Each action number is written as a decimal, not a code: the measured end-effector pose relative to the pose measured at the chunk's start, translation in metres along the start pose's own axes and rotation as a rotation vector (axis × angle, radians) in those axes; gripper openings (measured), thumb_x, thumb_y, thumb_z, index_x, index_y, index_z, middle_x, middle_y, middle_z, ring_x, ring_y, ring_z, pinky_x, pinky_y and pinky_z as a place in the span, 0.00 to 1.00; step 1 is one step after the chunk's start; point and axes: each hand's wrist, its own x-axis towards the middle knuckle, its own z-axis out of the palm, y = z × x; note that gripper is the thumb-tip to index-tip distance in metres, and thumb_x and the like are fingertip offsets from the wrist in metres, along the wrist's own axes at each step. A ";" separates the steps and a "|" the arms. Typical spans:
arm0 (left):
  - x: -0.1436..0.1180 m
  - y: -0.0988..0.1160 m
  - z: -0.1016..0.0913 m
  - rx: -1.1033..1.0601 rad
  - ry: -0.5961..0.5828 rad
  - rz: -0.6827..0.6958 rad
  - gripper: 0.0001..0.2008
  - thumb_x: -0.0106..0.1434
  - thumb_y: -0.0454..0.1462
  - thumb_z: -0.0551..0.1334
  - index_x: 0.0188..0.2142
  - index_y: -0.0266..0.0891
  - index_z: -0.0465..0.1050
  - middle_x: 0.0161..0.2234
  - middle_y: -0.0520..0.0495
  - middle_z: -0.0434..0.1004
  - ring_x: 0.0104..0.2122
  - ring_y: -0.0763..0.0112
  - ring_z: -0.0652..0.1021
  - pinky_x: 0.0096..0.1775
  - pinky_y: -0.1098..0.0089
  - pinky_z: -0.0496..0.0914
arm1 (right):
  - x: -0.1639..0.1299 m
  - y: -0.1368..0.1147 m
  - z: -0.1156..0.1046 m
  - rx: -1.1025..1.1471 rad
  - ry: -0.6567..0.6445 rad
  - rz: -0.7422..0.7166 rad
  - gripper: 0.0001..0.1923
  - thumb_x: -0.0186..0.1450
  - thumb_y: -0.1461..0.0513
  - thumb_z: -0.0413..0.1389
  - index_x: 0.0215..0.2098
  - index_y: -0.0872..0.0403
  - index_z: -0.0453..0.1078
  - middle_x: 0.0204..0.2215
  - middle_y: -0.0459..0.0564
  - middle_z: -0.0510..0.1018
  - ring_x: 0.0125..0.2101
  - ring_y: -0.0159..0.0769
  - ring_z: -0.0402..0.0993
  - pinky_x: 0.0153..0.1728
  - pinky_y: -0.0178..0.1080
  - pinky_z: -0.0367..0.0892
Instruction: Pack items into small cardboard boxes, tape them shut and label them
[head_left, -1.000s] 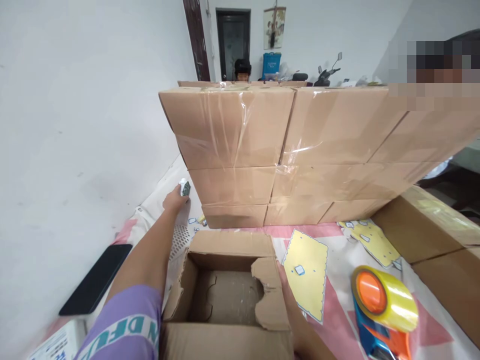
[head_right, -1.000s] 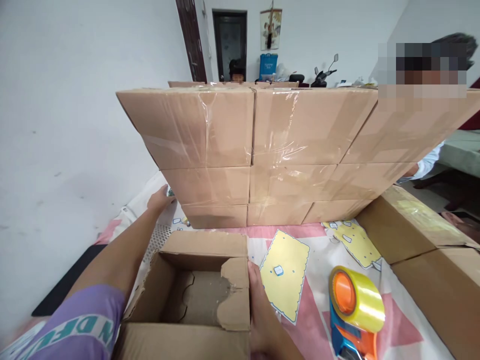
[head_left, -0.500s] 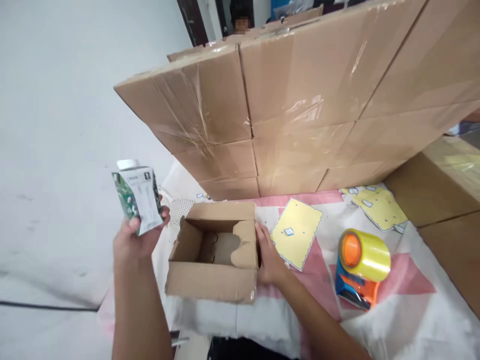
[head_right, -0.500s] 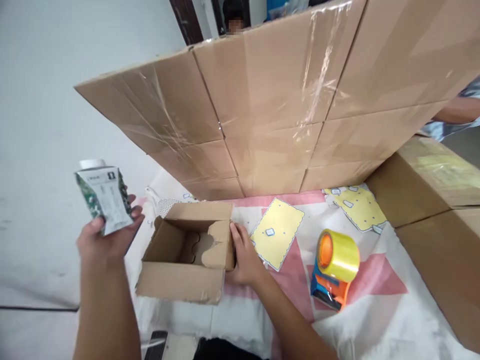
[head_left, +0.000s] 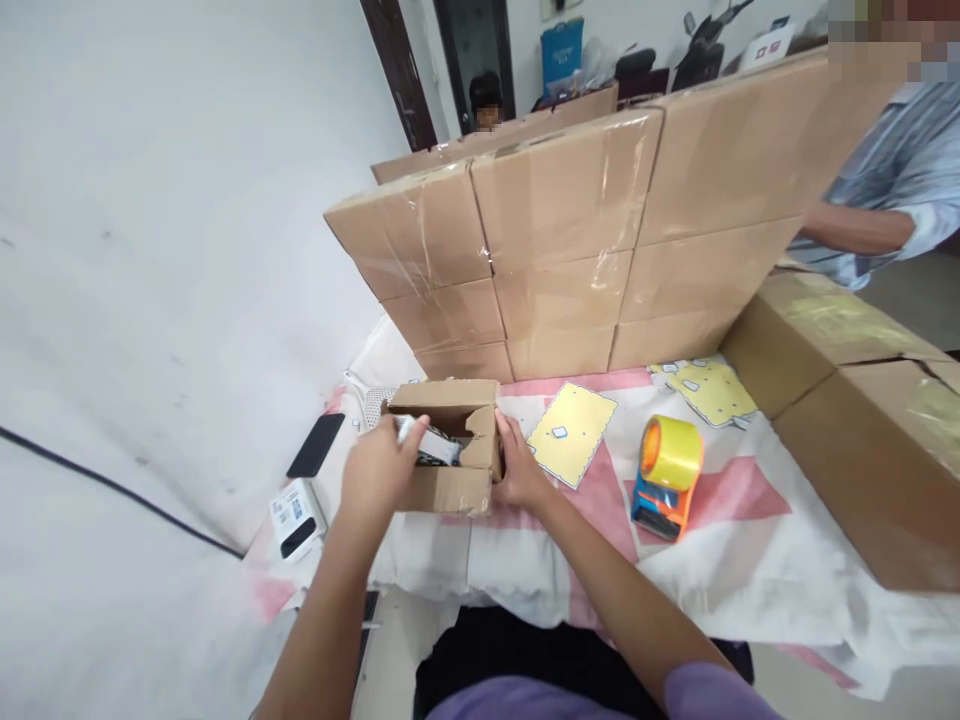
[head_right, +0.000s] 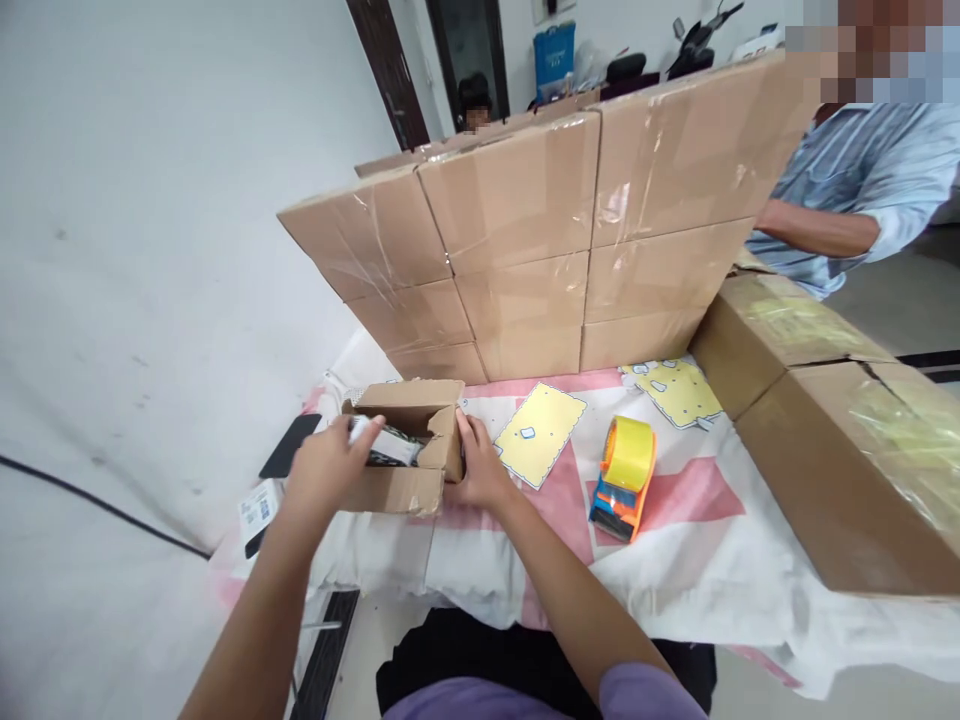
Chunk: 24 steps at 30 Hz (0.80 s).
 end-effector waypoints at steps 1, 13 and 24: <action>0.001 0.004 0.009 0.049 -0.021 0.019 0.30 0.70 0.58 0.49 0.46 0.34 0.74 0.39 0.30 0.82 0.42 0.41 0.82 0.42 0.55 0.71 | 0.000 -0.001 0.000 -0.003 -0.003 -0.017 0.68 0.50 0.60 0.68 0.76 0.49 0.30 0.68 0.63 0.53 0.69 0.58 0.52 0.68 0.56 0.56; 0.046 0.009 0.049 0.047 -0.160 0.027 0.19 0.70 0.45 0.64 0.53 0.35 0.73 0.51 0.40 0.76 0.48 0.61 0.79 0.49 0.55 0.76 | -0.003 -0.004 0.003 0.016 0.021 -0.015 0.67 0.52 0.60 0.69 0.77 0.52 0.31 0.67 0.64 0.55 0.69 0.53 0.55 0.69 0.52 0.56; -0.037 -0.059 0.057 -0.487 0.562 0.073 0.28 0.76 0.46 0.38 0.55 0.38 0.72 0.55 0.35 0.75 0.57 0.55 0.73 0.59 0.53 0.66 | -0.008 -0.007 -0.018 0.074 0.025 -0.047 0.54 0.63 0.41 0.58 0.76 0.52 0.40 0.70 0.63 0.52 0.71 0.56 0.50 0.70 0.56 0.50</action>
